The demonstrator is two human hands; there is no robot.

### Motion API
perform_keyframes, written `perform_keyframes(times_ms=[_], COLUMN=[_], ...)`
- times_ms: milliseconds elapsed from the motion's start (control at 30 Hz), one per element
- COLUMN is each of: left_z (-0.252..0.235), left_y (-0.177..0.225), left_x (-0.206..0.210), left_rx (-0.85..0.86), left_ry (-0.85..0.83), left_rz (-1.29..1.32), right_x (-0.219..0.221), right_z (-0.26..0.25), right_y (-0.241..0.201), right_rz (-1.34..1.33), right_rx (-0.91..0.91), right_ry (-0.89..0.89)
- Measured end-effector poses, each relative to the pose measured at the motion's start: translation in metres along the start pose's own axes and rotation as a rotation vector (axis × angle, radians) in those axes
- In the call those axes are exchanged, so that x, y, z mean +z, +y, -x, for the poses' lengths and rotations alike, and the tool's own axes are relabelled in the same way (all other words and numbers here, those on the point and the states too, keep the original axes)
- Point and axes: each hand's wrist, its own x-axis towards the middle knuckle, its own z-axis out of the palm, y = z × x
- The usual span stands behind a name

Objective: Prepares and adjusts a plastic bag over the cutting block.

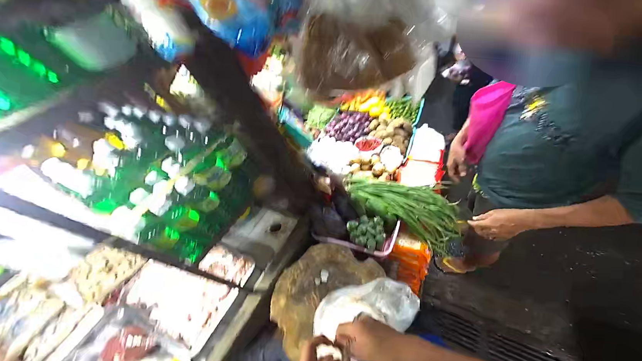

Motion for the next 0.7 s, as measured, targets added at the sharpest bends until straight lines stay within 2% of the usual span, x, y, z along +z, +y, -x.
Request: perform_keyframes(times_ms=[67,133,167,233,300,400,500,633,700], left_z=[0.005,0.006,0.002,-0.005,-0.008,-0.010,-0.012,-0.011,-0.010], left_y=[-0.010,-0.007,-0.002,0.006,0.009,0.006,0.003,-0.009,-0.011], left_x=[0.009,0.010,0.008,0.001,-0.006,-0.015,-0.011,0.005,0.011], left_rx=[0.120,0.204,0.217,0.141,0.002,-0.181,-0.233,-0.390,-0.477], left_ry=[0.100,0.104,0.089,0.065,0.070,0.042,0.017,0.162,0.245], left_rz=[-0.246,-0.416,-0.442,-0.320,-0.055,0.355,0.652,0.967,1.091], right_x=[-0.014,-0.035,-0.043,-0.045,-0.043,-0.038,-0.027,-0.018,-0.022], right_z=[-0.013,-0.029,-0.037,-0.044,-0.042,-0.034,-0.030,-0.021,-0.014], right_y=[-0.017,-0.040,-0.045,-0.036,-0.028,-0.030,-0.023,-0.003,0.002], right_rz=[-0.015,-0.022,-0.011,-0.001,-0.021,-0.072,-0.075,-0.044,-0.033], right_rx=[0.121,0.178,0.190,0.141,0.069,-0.052,-0.142,-0.110,-0.091], right_ry=[-0.216,-0.403,-0.457,-0.488,-0.442,-0.249,-0.111,0.056,0.033])
